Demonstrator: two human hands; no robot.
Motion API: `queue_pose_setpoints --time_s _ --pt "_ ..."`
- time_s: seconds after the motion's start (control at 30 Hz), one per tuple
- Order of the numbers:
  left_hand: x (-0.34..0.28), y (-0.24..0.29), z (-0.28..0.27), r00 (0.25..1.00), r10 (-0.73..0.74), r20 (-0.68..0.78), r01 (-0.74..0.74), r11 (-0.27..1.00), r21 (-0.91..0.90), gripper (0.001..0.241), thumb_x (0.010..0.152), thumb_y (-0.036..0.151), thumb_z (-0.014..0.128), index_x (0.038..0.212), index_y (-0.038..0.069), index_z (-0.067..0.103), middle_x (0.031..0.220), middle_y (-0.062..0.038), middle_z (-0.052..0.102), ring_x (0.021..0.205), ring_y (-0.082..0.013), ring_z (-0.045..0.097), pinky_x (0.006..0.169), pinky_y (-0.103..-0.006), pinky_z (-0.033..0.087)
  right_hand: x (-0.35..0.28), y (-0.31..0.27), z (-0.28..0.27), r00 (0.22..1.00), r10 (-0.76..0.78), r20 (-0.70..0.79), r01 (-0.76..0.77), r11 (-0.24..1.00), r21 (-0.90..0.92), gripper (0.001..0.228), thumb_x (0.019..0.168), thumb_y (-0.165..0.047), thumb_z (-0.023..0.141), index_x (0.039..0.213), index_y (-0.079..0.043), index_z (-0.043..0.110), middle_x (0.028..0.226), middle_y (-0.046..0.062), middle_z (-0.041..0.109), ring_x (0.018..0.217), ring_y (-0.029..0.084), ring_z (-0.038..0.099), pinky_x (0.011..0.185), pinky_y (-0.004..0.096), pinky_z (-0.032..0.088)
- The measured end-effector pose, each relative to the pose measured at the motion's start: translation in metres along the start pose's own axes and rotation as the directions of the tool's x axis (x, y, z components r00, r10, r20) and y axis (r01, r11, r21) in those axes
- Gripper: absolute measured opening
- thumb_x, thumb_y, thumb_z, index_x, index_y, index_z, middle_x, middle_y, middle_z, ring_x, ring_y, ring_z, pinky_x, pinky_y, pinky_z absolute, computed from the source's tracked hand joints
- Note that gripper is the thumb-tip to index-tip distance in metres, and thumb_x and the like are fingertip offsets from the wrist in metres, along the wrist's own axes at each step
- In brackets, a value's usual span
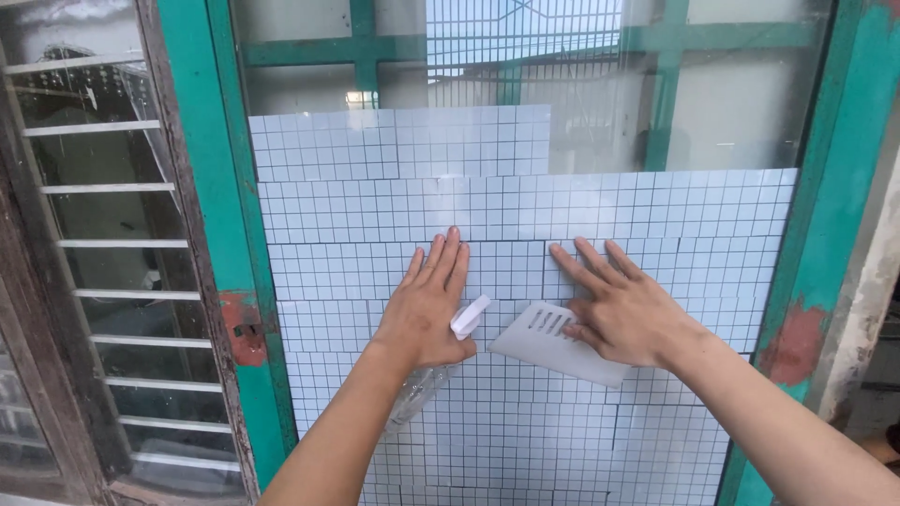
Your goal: Applying a grid-patterned adhesive film to a glass door using a spray bottle and a squeegee
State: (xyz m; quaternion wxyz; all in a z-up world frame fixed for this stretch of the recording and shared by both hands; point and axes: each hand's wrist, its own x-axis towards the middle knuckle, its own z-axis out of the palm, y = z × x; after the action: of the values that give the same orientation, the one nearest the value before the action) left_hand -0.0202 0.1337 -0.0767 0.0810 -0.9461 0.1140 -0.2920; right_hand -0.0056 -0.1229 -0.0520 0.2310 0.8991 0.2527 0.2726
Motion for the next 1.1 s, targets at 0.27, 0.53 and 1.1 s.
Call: queue_pose_setpoints --time_s 0.27,0.53,1.1 --pt "0.002 0.0 0.001 1.0 -0.004 0.022 0.004 1.0 0.006 0.123 0.061 0.046 0.063 0.164 0.007 0.006 0.173 -0.014 -0.003 0.159 -0.0293 0.001 0.127 -0.0461 0.002 -0.002 -0.008 -0.011 0.999 0.035 0.01 -0.036 0.995 0.094 0.038 0.098 -0.05 0.047 0.11 -0.029 0.076 0.171 0.001 0.02 0.159 0.027 0.016 0.129 0.05 0.014" --pt "-0.001 -0.002 0.001 1.0 0.01 -0.019 -0.01 1.0 -0.009 0.122 0.06 0.047 0.061 0.164 0.007 0.011 0.173 -0.013 0.004 0.158 -0.03 0.006 0.128 -0.0452 0.006 -0.001 -0.012 -0.013 0.995 0.083 0.045 -0.087 0.993 0.076 0.037 0.098 -0.05 0.048 0.111 -0.031 0.077 0.171 0.0 0.019 0.159 0.025 0.017 0.129 0.049 0.016" --pt "-0.024 -0.115 -0.027 0.908 -0.419 -0.029 0.39 0.867 -0.312 0.129 0.077 0.048 0.074 0.16 0.004 -0.014 0.165 -0.024 -0.03 0.156 -0.0395 -0.018 0.126 -0.0524 0.0 0.013 0.0 0.009 0.98 0.014 0.2 -0.058 0.975 0.213 0.048 0.1 -0.053 0.038 0.115 -0.023 0.072 0.175 0.005 -0.023 0.164 0.028 -0.018 0.131 0.058 0.005"
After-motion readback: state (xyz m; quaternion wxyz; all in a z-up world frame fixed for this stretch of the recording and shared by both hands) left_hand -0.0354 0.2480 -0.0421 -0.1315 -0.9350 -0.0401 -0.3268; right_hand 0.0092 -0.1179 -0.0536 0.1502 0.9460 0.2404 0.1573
